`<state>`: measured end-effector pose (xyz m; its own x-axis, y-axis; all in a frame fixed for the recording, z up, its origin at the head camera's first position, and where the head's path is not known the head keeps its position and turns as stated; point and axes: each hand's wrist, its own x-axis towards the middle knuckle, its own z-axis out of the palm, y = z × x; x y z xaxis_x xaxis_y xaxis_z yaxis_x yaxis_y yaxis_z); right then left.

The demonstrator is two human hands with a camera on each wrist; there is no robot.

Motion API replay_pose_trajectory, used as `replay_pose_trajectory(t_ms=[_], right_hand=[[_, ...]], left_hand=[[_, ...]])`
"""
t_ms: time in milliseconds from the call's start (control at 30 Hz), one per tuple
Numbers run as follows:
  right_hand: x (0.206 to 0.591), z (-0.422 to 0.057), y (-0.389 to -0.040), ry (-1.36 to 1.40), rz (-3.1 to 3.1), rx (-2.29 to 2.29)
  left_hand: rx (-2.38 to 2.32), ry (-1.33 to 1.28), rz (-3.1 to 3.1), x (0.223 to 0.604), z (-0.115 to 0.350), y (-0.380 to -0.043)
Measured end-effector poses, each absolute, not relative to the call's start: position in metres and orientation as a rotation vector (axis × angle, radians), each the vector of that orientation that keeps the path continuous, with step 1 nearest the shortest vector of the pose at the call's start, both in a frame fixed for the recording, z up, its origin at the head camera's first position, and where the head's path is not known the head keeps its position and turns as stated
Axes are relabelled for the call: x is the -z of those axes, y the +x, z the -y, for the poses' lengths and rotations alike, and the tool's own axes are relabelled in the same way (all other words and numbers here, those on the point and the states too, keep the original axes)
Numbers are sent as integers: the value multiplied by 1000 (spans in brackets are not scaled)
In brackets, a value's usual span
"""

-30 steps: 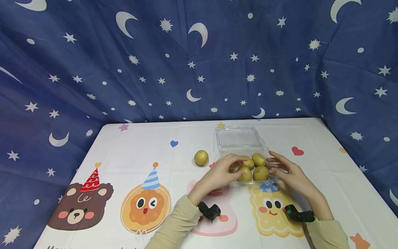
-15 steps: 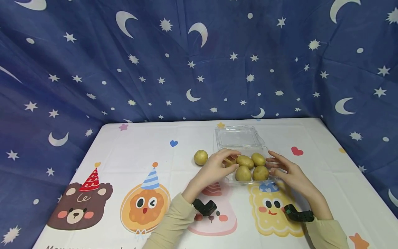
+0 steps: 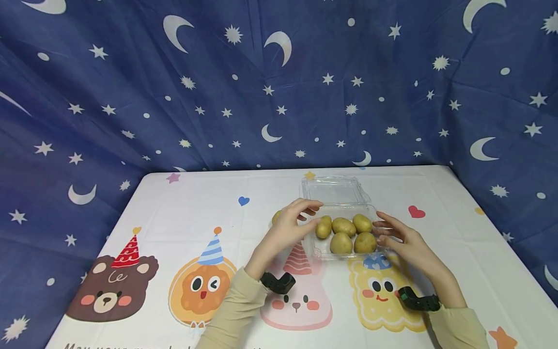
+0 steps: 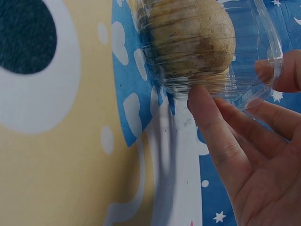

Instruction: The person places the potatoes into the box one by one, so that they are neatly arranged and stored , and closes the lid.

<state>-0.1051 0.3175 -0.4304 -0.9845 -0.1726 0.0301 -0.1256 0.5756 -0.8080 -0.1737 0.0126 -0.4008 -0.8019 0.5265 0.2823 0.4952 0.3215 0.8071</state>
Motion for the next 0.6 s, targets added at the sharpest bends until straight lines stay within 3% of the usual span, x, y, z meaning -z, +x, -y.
replay_pose_trajectory(t_ms=[600], right_hand=[[429,-317,-104,-299,-2713,1452]], left_hand=[[-1668,772,-2620,405,17,-192]])
